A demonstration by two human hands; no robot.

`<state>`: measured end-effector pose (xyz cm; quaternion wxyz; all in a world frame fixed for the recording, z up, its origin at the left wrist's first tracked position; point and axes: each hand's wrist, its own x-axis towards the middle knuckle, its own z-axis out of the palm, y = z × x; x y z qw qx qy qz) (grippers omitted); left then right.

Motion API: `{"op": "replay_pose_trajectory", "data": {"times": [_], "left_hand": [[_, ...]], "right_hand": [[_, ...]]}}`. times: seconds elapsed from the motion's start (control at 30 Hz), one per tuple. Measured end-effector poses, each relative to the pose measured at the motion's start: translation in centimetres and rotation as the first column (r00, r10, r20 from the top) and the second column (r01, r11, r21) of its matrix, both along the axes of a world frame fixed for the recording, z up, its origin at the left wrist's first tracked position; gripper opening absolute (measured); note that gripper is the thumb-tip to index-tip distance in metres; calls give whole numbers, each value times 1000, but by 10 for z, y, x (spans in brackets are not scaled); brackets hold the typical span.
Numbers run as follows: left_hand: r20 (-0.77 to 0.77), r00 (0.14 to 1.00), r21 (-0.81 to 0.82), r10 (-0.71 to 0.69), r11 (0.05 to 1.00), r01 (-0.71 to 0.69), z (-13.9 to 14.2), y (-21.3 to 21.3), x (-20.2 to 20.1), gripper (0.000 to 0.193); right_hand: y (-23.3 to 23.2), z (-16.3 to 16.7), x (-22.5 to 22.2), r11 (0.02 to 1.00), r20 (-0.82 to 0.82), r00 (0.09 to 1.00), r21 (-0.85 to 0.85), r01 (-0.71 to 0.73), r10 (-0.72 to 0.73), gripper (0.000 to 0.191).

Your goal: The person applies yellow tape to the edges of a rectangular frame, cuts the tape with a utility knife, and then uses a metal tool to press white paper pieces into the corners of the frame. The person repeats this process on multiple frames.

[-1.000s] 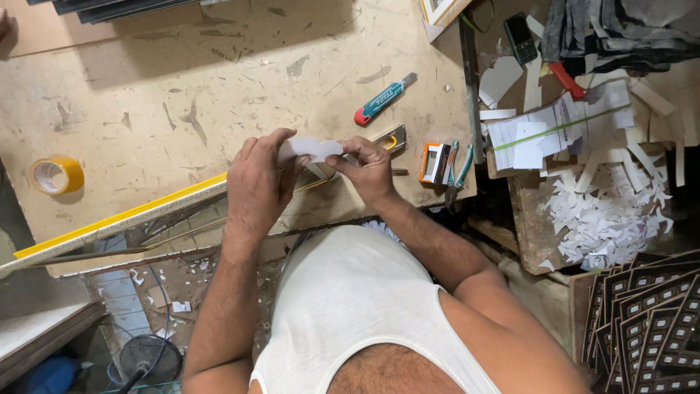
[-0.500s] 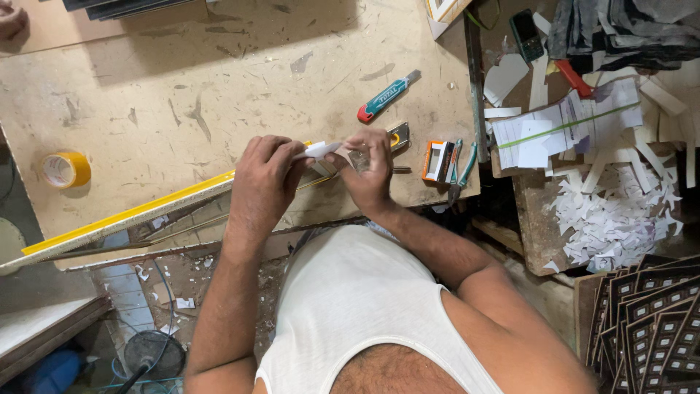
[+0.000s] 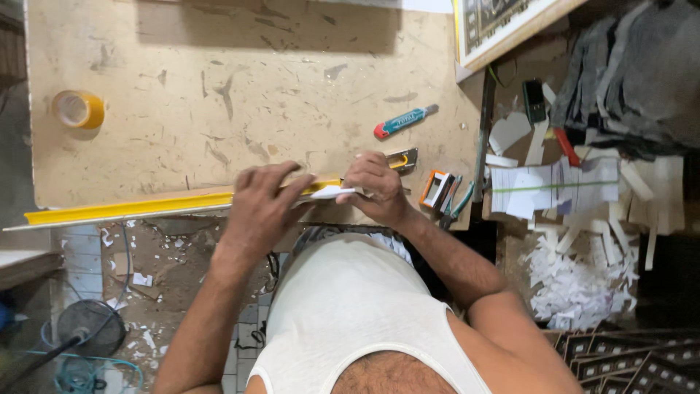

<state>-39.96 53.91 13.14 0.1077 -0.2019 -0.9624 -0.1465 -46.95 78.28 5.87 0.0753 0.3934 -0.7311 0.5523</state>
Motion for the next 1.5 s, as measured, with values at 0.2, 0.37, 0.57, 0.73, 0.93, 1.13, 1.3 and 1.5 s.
{"op": "replay_pose_trajectory", "data": {"times": [0.2,0.37,0.57,0.73,0.93,1.13,1.3,1.5], "left_hand": [[154,894,-176,422,902,-395,-9,-101,87,35],[-47,841,-93,538,836,-540,-101,-71,146,40],[77,805,-554,588,697,-456,-190,-33,102,87],[639,625,-171,448,875,-452,-176,-16,53,117],[350,898,166,268,926,-340,-167,7,5,57],[260,934,253,247,916,-312,-176,-4,-5,33],[264,932,290,249,901,-323,-184,-5,-3,32],[286,932,291,221,907,-304,-199,-6,-10,32]], "right_hand": [[2,8,23,996,-156,987,91,-12,26,30],[-6,-42,17,960,-286,949,275,-54,135,15],[-36,-113,0,853,-338,926,520,36,167,13],[-45,-118,1,776,-314,925,630,35,213,23],[-46,-112,22,699,-378,914,693,174,147,42],[-14,-103,27,620,-192,981,767,169,-29,68],[32,-108,39,591,-96,980,786,184,-177,68],[31,-123,11,512,149,951,859,10,-269,52]]}}
